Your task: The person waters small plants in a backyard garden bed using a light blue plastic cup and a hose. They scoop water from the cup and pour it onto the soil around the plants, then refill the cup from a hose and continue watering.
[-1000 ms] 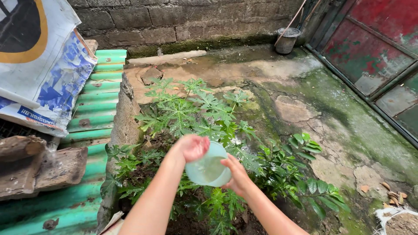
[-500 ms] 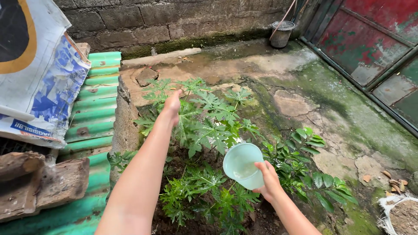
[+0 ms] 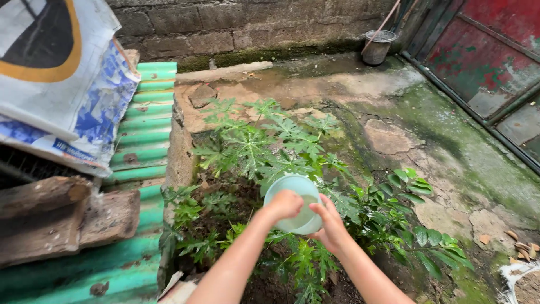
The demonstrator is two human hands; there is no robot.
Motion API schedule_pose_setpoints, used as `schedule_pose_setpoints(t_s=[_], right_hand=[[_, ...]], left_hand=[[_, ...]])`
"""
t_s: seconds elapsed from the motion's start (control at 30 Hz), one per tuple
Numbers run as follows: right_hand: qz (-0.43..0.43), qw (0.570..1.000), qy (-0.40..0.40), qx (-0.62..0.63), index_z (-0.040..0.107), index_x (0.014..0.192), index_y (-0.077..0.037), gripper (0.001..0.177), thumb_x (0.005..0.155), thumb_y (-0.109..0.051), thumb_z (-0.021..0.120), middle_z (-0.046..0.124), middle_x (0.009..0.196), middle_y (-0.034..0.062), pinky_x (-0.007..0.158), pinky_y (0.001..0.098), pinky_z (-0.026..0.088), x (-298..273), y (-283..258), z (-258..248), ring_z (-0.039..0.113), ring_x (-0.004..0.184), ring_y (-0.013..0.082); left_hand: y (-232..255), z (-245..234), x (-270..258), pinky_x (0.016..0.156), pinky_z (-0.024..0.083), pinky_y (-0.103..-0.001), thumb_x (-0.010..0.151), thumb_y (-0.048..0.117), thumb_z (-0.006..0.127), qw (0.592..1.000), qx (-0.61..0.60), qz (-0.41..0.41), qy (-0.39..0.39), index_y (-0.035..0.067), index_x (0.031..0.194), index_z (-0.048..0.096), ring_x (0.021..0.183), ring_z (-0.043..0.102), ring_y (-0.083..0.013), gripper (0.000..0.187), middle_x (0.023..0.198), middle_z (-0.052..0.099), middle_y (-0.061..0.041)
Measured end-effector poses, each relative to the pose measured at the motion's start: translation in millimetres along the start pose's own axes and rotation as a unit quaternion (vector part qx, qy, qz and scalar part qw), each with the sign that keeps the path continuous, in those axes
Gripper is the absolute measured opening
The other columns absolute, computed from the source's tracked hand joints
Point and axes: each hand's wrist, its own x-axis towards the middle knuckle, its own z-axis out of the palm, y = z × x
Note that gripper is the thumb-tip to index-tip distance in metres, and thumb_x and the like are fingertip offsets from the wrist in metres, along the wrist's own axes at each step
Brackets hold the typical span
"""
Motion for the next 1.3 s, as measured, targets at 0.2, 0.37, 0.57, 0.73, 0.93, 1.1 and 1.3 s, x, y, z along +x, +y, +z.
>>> schedule_pose_setpoints(t_s=[0.2,0.37,0.57,0.73,0.93,1.1,1.3], right_hand=[[0.044,0.999,-0.013,-0.018,0.031,0.172,-0.017,0.097,0.083,-0.024,0.068,0.036,0.168,0.0258,0.083,0.0659,0.055,-3.7,62.4,23.0,0.049,0.140,0.0525],[0.068,0.997,-0.024,-0.024,0.038,0.170,-0.020,0.093,0.082,-0.026,0.068,0.040,0.167,0.0254,0.074,0.0514,0.051,-2.9,84.7,19.3,0.054,0.127,0.0474],[0.043,0.998,0.020,-0.035,0.039,0.170,-0.021,0.089,0.084,-0.023,0.062,0.037,0.169,0.0230,0.099,0.0756,0.048,-8.8,48.1,11.2,0.044,0.145,0.0527],[0.004,0.997,0.068,-0.030,0.040,0.166,-0.018,0.084,0.085,-0.025,0.061,0.034,0.172,0.0241,0.107,0.0834,0.046,-5.9,23.7,2.3,0.038,0.151,0.0535],[0.010,0.994,0.108,0.011,0.033,0.171,-0.019,0.093,0.083,-0.025,0.061,0.034,0.170,0.0207,0.095,0.0693,0.043,-3.9,19.2,-31.1,0.042,0.142,0.0476],[0.024,0.993,0.117,-0.001,0.033,0.173,-0.015,0.093,0.084,-0.026,0.061,0.032,0.172,0.0237,0.104,0.0824,0.037,-12.5,18.2,-30.7,0.037,0.149,0.0512],[0.051,0.986,0.137,-0.074,0.040,0.170,-0.012,0.081,0.092,-0.023,0.060,0.033,0.174,0.0218,0.111,0.0914,0.033,-31.0,-23.1,-20.3,0.033,0.156,0.0523]], left_hand=[[-127.8,86.0,18.5,0.097,0.063,-0.048,0.103,0.013,0.053,0.989,0.114,-0.083,0.050,-0.010,0.129,0.073,0.111,0.077,-0.0422,0.040,0.124,0.075,-0.031],[-103.5,52.3,-32.0,0.090,0.067,-0.035,0.100,0.003,0.057,0.891,-0.364,-0.268,-0.037,-0.007,0.142,0.039,0.100,0.078,-0.0287,0.047,0.122,0.070,-0.026],[-51.5,-63.6,-5.0,0.062,0.068,-0.026,0.099,-0.009,0.045,0.619,-0.765,-0.172,-0.050,-0.014,0.143,0.046,0.072,0.074,-0.0224,0.045,0.091,0.069,-0.016],[-25.9,-178.7,18.6,0.084,0.069,-0.034,0.083,-0.021,0.032,0.561,-0.806,-0.038,0.185,-0.014,0.152,0.034,0.094,0.068,-0.0272,0.069,0.113,0.060,-0.021],[-21.3,-238.8,13.1,0.136,0.015,-0.064,0.111,0.033,0.044,0.702,-0.627,-0.085,0.328,0.005,0.169,0.036,0.170,0.023,-0.0389,0.065,0.182,0.025,-0.021],[-31.4,-219.8,-17.9,0.136,0.017,-0.063,0.108,0.040,0.043,0.749,-0.576,-0.120,0.304,0.009,0.172,0.028,0.169,0.024,-0.0396,0.074,0.183,0.022,-0.021],[-116.0,-164.4,-70.5,0.132,0.033,-0.067,0.113,0.033,0.045,0.797,-0.475,-0.254,0.273,0.007,0.167,0.043,0.156,0.044,-0.0501,0.060,0.169,0.047,-0.023]])
